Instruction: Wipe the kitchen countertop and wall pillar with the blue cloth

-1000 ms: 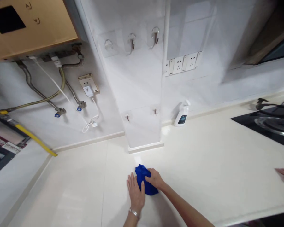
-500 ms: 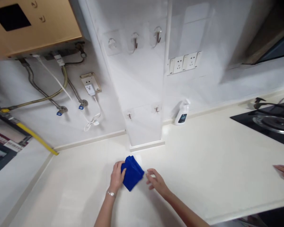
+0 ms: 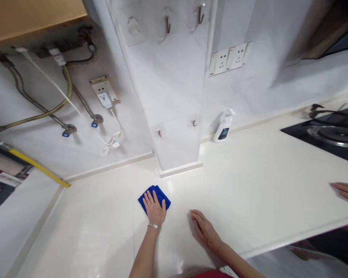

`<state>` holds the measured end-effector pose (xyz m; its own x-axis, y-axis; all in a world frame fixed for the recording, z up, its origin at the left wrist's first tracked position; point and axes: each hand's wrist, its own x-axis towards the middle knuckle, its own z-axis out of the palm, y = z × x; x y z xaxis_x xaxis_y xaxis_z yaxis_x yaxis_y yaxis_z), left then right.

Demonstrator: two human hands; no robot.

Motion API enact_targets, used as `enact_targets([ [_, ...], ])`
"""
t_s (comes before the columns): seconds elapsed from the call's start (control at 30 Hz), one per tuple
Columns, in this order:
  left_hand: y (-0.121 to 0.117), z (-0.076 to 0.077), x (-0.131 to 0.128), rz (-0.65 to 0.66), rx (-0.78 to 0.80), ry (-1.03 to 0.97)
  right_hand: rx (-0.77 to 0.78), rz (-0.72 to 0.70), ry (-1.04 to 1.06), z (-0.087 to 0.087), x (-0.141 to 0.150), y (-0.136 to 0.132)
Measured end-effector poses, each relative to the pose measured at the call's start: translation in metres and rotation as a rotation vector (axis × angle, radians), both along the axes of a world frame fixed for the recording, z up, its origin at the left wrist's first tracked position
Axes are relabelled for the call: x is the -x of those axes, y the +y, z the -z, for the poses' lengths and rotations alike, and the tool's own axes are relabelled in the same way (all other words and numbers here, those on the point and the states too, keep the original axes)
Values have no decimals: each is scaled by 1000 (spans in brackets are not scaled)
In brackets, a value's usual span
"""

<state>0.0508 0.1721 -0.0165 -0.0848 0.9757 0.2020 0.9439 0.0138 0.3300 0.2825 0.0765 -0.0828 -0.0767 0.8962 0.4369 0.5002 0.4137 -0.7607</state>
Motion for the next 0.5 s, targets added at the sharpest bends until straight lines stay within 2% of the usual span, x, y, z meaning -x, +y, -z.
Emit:
enact_targets([
  [0.07,0,-1,-7,72,-5,48,10,-1,4,-5,0,1],
  [0.17,-3,-1,-23,257,-30,141,36,-23,11,-15,1,2],
  [0.3,-11,9,-45,515,-122,189,3,-56,-4,-27,3,6],
  [0.37,-8,19,-54,533,-170,183,-15,-69,-26,-28,3,12],
  [0.5,0,30,-78,437,-164,153,-67,-15,-22,-23,-3,19],
])
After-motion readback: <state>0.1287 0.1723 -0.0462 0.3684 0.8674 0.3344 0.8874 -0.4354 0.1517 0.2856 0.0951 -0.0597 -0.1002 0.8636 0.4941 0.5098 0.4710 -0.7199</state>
